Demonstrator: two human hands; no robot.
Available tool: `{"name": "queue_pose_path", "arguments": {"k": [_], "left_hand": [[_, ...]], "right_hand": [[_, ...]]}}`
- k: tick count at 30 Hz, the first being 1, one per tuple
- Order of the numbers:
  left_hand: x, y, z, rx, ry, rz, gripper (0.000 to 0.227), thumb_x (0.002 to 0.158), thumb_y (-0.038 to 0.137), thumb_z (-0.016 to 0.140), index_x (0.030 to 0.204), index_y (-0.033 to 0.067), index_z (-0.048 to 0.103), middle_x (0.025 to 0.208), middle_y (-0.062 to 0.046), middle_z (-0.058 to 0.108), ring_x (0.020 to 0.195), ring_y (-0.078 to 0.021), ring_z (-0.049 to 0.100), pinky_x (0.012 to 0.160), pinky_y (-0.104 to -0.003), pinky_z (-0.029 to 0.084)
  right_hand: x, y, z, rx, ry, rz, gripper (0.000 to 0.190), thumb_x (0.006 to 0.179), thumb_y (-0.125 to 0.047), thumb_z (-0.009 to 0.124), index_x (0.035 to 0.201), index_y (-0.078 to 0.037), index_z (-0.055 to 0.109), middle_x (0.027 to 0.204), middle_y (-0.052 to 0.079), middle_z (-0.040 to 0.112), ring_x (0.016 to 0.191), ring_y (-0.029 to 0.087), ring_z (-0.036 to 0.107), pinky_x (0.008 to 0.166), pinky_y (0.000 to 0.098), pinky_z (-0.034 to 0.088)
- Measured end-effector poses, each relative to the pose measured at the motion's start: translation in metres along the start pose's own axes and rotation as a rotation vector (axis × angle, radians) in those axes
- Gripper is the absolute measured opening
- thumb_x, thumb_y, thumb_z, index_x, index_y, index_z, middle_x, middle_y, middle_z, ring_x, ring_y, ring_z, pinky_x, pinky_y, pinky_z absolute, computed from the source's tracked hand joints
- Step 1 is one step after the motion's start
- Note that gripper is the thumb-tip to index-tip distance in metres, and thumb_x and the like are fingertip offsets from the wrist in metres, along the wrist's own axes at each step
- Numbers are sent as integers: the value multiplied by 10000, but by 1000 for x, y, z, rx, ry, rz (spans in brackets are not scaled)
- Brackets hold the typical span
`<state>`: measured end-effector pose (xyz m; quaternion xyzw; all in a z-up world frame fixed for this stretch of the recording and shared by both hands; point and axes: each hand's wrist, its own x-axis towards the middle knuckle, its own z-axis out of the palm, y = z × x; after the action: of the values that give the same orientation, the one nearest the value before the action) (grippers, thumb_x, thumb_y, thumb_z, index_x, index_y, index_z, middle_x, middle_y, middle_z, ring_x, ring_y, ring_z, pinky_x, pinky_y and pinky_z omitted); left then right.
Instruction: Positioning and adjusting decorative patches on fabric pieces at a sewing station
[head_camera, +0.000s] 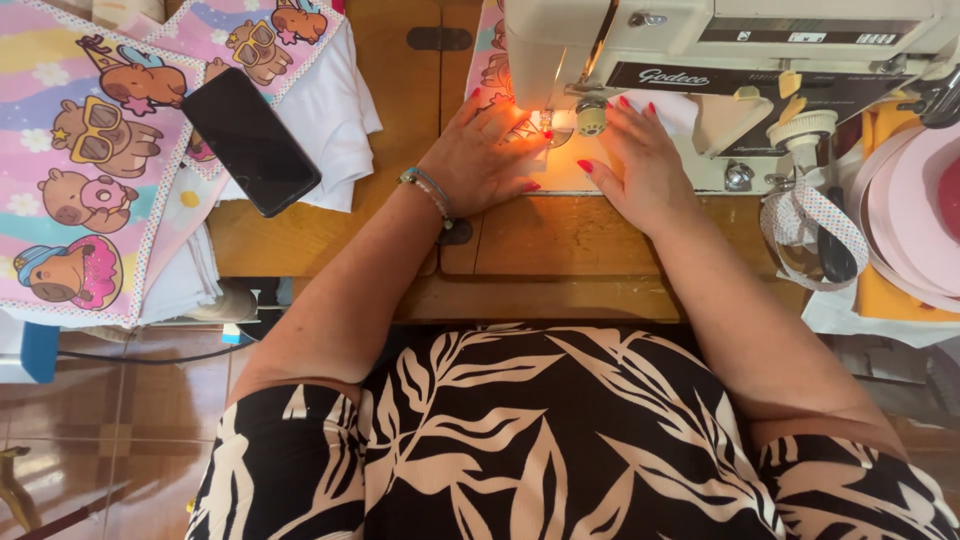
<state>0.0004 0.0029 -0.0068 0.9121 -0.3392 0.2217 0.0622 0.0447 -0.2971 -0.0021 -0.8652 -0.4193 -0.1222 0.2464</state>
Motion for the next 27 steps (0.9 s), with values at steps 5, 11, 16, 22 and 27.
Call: {"name": "queue_pose_path", "arguments": {"k": [5,11,16,22,27], "left_hand": [[-2,-2,3,-13,-14,-5,568,1026,653,505,1422,269,638,1392,-193,565,1305,-324,514,1178,-614,217],[-1,-2,-1,-49,42,-5,581,1017,682,484,1382,266,661,1355,-160,544,1270,-335,542,1127,-646,243],[0,-1,0,-61,-38,-31,549,984,608,570,1438,302,612,1394,-194,539,1335,-359,500,1146,-674,196],[-1,5,-7,-107,83,-9,583,1037,669,400,1423,294,622,1364,-190,589,1254,-374,549,1097,-680,243],[-33,29,-37,23,182,-187,677,802,593,826,1383,312,621,1322,-139,659,1322,-315,586,1103,-648,320]], "right_hand": [[4,-6,-5,7,3,6,569,1029,-274,706,1389,141,555,1461,251,555,1449,413,441,1247,558,246],[4,-3,-3,-56,-15,20,521,1040,-326,689,1281,133,635,1475,287,558,1426,416,474,1263,536,242],[3,-2,-3,-40,-23,21,541,1037,-310,682,1340,130,600,1474,276,549,1438,410,456,1264,547,228],[-4,14,4,-24,34,-38,401,999,-247,755,1164,107,666,1453,289,578,1433,441,487,1265,567,234],[-1,35,15,-61,125,-177,436,916,-234,829,1251,24,724,1372,252,652,1360,450,574,1210,571,350]]}}
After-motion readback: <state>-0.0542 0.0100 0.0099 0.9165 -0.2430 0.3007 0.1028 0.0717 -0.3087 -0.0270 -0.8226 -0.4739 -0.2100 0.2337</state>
